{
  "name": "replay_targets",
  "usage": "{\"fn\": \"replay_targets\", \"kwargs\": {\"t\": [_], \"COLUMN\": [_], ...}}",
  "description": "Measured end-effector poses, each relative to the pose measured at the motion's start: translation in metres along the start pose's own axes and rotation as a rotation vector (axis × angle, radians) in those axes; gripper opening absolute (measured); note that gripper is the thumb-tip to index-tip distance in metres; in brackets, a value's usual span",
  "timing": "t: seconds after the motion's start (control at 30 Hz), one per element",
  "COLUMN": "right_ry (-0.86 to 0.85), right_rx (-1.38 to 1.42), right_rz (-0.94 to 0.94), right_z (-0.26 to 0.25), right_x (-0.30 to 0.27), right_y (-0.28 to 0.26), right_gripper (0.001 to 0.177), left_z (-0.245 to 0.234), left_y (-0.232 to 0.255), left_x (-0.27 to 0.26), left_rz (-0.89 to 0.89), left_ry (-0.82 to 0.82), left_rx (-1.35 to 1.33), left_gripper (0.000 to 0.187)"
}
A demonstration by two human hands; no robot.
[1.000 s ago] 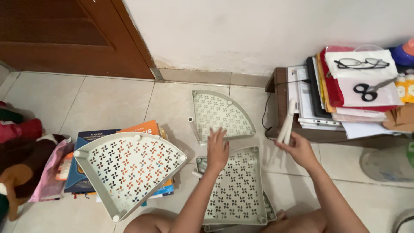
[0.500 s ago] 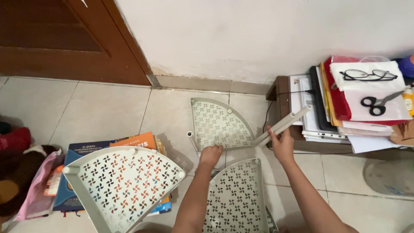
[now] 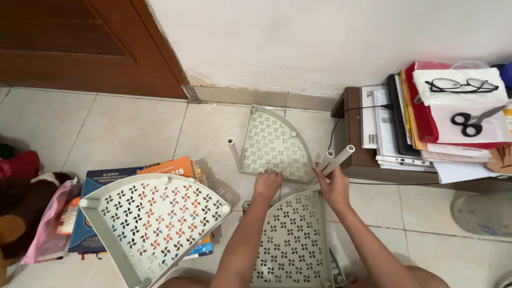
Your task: The person removes books and items from a corner shelf and places them on the floor. Then the person disassembles the shelf by removing the shelves and legs, leaving the components on the floor.
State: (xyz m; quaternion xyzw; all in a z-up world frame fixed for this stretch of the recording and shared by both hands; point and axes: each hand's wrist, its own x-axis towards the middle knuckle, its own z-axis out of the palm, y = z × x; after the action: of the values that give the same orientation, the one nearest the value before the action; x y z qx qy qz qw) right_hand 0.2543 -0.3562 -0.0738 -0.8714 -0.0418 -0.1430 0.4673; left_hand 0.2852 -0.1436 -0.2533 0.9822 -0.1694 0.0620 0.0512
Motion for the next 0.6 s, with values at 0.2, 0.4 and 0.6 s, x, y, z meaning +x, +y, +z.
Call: {"fn": "replay_targets", "kwargs": {"t": [0.2, 0.4, 0.6], "right_ry": [-0.103, -0.199, -0.318], "right_rx": [0.09, 0.06, -0.073], "right_rz": [0.01, 0.067, 0.309], "right_z": [-0.01, -0.018, -0.029], "right_x": [0.002, 0.015, 0.015], "right_y": [0.007, 0.014, 0.005], "right_gripper": [0.028, 0.026, 0.036], "left_z": [0.011, 0.002, -0.025], "left_y": [0.001, -0.006, 0.017], "left_x": [0.005, 0.007, 0.012], "left_rz": [0.039, 0.089, 0.062], "left_ry": [-0.06, -0.078, -0.304], "left_rx": [-0.017, -0.025, 0.061], "left_gripper": [0.009, 0.008, 0.043]}}
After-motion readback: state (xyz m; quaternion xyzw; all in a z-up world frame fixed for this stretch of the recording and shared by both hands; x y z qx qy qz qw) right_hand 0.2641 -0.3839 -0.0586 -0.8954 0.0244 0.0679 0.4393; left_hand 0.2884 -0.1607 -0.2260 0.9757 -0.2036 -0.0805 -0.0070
